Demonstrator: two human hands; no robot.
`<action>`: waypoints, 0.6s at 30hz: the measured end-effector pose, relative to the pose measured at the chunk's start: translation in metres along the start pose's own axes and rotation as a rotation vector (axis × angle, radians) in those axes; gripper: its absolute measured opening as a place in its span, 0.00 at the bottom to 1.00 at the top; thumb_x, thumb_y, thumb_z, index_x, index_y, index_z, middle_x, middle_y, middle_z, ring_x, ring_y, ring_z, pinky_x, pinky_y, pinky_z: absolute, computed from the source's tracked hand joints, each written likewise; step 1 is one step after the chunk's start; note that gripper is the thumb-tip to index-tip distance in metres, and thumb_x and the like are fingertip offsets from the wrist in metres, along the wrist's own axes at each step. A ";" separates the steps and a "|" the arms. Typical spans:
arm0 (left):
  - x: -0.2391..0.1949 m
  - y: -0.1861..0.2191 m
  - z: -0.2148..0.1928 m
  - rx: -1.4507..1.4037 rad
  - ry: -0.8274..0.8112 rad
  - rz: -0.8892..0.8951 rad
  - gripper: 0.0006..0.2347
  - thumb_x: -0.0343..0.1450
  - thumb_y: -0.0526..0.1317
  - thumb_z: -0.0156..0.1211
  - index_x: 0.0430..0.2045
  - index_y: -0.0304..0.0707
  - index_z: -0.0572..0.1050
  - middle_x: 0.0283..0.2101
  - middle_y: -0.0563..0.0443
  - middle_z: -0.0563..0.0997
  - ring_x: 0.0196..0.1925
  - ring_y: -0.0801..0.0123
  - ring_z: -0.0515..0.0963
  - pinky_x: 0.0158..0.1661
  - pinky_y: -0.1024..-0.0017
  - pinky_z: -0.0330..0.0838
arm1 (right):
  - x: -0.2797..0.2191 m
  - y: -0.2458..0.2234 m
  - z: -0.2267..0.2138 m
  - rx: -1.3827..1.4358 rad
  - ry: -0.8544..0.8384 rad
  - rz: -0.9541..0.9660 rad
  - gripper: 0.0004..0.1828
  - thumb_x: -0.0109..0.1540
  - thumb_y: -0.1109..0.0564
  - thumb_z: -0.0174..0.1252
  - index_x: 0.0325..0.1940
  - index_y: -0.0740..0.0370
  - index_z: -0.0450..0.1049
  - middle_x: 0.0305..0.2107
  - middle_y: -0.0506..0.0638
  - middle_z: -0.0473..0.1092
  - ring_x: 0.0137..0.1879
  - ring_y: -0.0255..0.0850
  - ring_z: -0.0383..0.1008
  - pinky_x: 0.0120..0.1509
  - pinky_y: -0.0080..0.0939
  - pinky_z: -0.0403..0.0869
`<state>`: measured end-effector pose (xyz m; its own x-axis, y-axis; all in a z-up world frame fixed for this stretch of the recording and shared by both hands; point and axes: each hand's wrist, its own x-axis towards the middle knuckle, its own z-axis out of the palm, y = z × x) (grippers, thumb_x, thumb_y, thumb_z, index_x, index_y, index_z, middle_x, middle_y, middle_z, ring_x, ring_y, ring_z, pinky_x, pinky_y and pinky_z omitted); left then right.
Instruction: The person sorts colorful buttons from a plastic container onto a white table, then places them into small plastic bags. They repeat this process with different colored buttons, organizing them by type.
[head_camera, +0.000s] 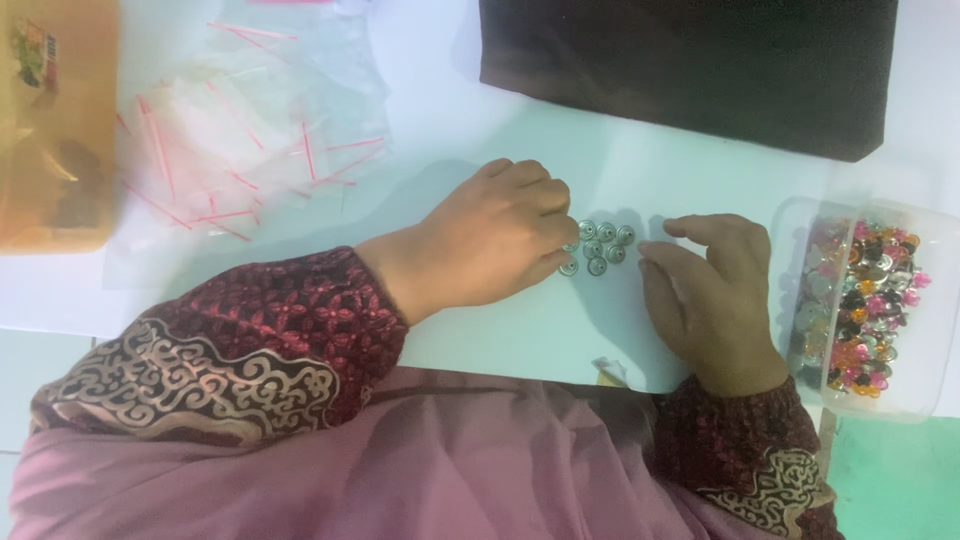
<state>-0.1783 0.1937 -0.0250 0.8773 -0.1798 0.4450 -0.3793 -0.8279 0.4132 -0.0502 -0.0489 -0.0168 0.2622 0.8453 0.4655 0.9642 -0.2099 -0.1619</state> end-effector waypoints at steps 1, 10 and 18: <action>0.000 -0.001 0.000 -0.013 0.029 -0.014 0.04 0.67 0.35 0.72 0.25 0.34 0.82 0.30 0.49 0.78 0.41 0.56 0.79 0.40 0.62 0.73 | -0.002 0.004 0.000 0.025 0.026 0.001 0.07 0.66 0.66 0.64 0.44 0.57 0.76 0.47 0.51 0.71 0.54 0.50 0.71 0.61 0.52 0.68; -0.001 0.022 -0.012 -0.069 0.038 0.052 0.04 0.72 0.36 0.69 0.32 0.36 0.79 0.33 0.49 0.75 0.39 0.53 0.76 0.39 0.58 0.71 | -0.024 -0.018 -0.034 0.043 0.116 -0.013 0.06 0.68 0.67 0.63 0.46 0.61 0.75 0.47 0.61 0.71 0.54 0.58 0.72 0.64 0.59 0.71; -0.010 0.114 0.032 -0.001 -0.104 0.264 0.07 0.73 0.33 0.56 0.23 0.43 0.72 0.28 0.55 0.69 0.29 0.63 0.68 0.29 0.65 0.59 | -0.096 -0.004 -0.075 0.061 0.158 0.066 0.04 0.67 0.66 0.62 0.44 0.62 0.74 0.46 0.61 0.72 0.52 0.59 0.72 0.60 0.60 0.73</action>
<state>-0.2213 0.0842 -0.0078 0.7736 -0.4427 0.4533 -0.5988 -0.7448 0.2946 -0.0768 -0.1663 0.0046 0.3320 0.7422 0.5822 0.9419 -0.2278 -0.2467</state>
